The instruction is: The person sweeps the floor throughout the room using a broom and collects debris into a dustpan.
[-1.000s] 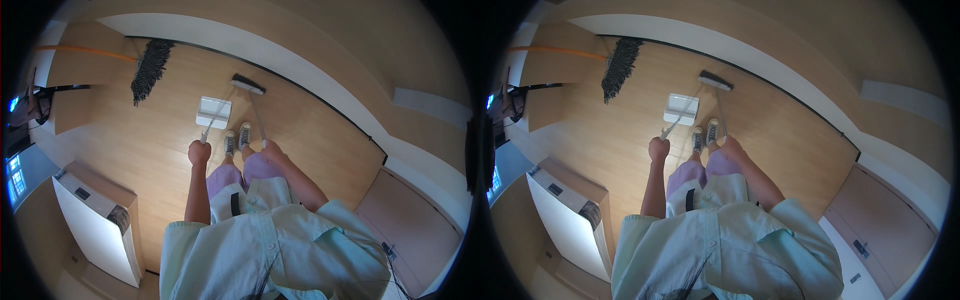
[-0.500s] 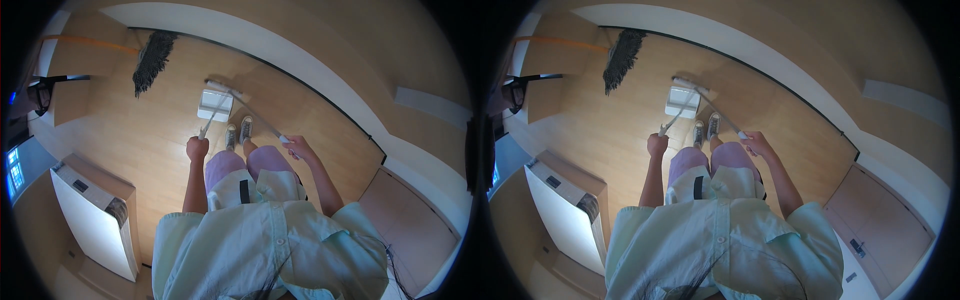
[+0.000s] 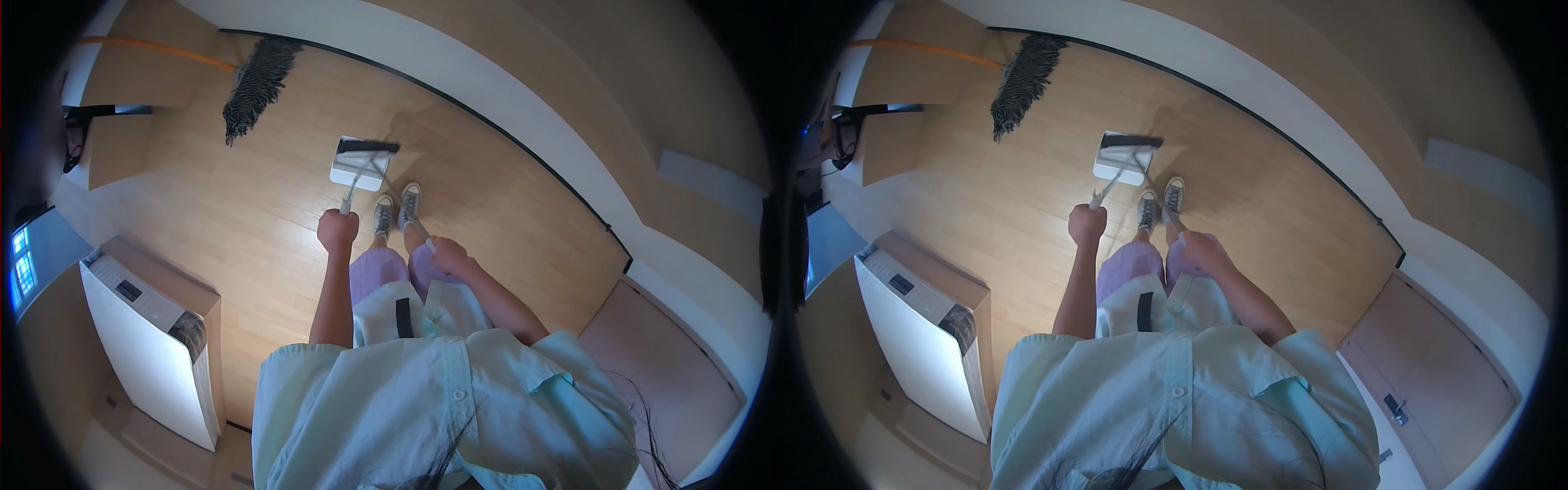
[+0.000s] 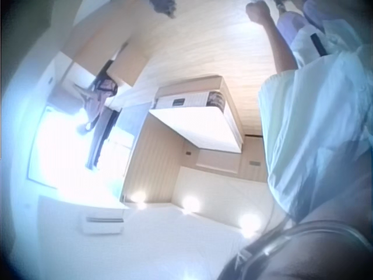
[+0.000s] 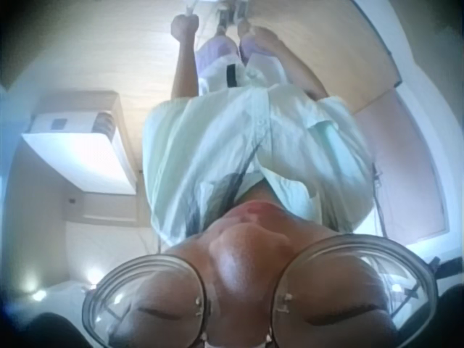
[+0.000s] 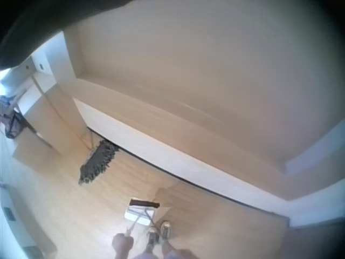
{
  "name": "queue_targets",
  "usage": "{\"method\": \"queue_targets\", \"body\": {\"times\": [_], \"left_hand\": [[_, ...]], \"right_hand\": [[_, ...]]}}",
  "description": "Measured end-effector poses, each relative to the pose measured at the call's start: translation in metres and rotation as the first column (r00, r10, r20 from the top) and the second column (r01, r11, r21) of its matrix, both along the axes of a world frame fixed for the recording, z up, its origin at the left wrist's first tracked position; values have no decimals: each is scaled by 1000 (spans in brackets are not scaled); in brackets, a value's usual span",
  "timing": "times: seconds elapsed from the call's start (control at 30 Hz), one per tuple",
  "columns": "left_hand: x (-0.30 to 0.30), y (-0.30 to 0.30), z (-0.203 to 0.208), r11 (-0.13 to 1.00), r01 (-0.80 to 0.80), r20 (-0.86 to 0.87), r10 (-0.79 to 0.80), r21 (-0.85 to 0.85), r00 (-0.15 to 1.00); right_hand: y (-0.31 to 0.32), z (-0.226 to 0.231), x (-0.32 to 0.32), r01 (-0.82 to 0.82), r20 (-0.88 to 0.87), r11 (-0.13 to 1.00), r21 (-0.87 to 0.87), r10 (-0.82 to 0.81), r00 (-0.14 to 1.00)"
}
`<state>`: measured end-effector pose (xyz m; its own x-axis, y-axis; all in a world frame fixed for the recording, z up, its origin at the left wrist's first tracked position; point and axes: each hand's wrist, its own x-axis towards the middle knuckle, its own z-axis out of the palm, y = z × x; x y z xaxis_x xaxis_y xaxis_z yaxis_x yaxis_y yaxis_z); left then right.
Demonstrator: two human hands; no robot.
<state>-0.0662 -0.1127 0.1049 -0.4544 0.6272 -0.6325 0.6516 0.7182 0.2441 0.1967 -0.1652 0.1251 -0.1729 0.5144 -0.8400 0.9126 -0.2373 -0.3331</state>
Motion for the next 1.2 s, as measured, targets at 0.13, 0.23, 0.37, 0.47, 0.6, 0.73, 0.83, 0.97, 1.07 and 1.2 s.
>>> {"method": "queue_targets", "body": {"times": [0.13, 0.23, 0.37, 0.47, 0.6, 0.73, 0.83, 0.97, 1.07, 1.2], "left_hand": [[12, 11, 10, 1000, 0, 45, 2, -28, 999], [18, 8, 7, 1000, 6, 49, -7, 22, 999], [19, -2, -4, 992, 9, 61, -17, 122, 998], [31, -6, -6, 993, 18, 94, -30, 120, 995], [10, -23, -31, 988, -36, 173, 10, 150, 985], [-1, -72, -37, 979, -25, 251, -27, 200, 967], [7, -128, -51, 963, 60, 193, -113, 263, 975], [5, -223, -70, 942, 28, 291, -131, 333, 948], [-23, -290, -105, 923, -9, 324, -126, 385, 938], [-53, -360, -109, 962, -116, 517, -30, 247, 855]], "right_hand": [[-23, 15, 17, 65, -106, 993, 99, -54, 993], [-12, 25, 21, 101, -81, 991, 83, -94, 992], [-12, 29, 13, 57, -38, 996, 62, -55, 998], [-60, 0, 35, -64, 21, 979, 195, 61, 998], [-115, -25, 21, 536, -517, 844, 15, -453, 727], [-137, -10, -24, 632, -244, 750, -195, -661, 709], [-174, -5, -41, 604, -247, 796, -25, -591, 768], [-222, -2, -52, 655, -233, 756, -14, -639, 733], [-275, -13, -61, 708, -318, 702, -75, -690, 650], [-355, -21, -81, 821, -441, 527, -218, -804, 399]]}}
